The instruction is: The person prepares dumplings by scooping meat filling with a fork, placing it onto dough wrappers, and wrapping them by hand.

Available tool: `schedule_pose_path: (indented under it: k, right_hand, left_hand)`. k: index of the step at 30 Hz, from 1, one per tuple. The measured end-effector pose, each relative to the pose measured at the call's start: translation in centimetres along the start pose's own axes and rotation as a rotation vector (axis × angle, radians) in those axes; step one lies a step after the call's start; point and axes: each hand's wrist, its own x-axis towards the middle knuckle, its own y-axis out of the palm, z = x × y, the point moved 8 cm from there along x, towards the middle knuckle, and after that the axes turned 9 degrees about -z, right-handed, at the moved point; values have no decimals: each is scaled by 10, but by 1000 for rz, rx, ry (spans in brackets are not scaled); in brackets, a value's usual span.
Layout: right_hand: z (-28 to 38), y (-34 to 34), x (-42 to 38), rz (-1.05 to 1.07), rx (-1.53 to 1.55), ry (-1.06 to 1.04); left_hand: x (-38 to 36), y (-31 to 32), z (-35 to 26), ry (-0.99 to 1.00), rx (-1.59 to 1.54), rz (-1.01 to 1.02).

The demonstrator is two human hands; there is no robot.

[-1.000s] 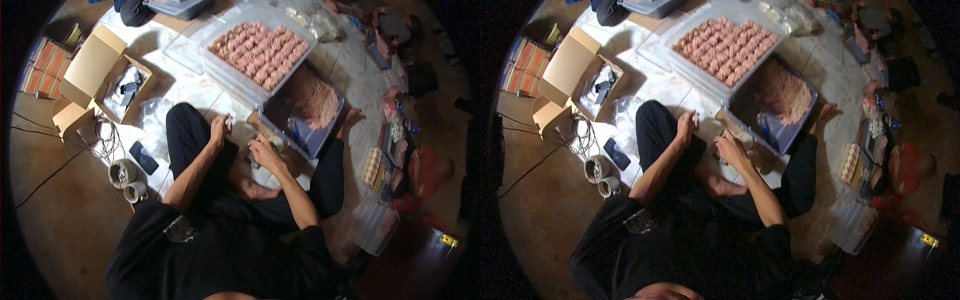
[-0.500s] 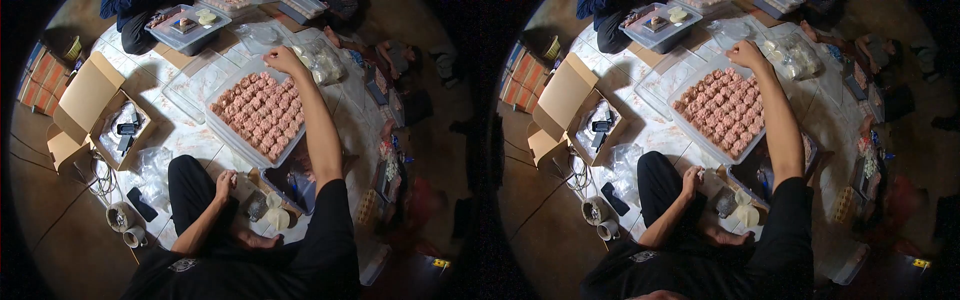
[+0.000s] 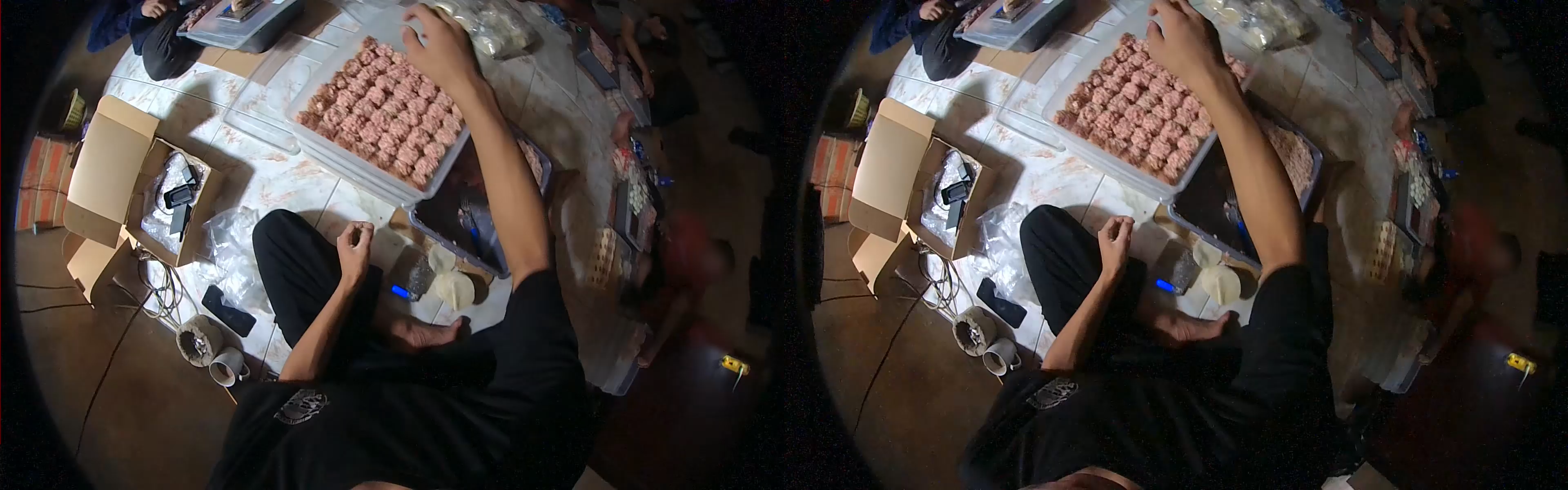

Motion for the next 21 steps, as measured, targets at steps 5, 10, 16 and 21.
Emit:
schedule_pose_path:
  k: [5, 10, 16, 21]
  right_hand:
    - [38, -142, -148, 257, -75, 411]
    - [-71, -131, -374, 669, -302, 927]
    - [-83, -94, -436, 759, -316, 932]
    - [-78, -135, -354, 608, -432, 669]
  left_hand:
    - [-71, 116, 12, 854, 865, 593]
    - [-108, 180, 72, 1186, 1411, 747]
    - [-98, 179, 36, 1241, 1129, 587]
    - [-98, 119, -42, 299, 537, 510]
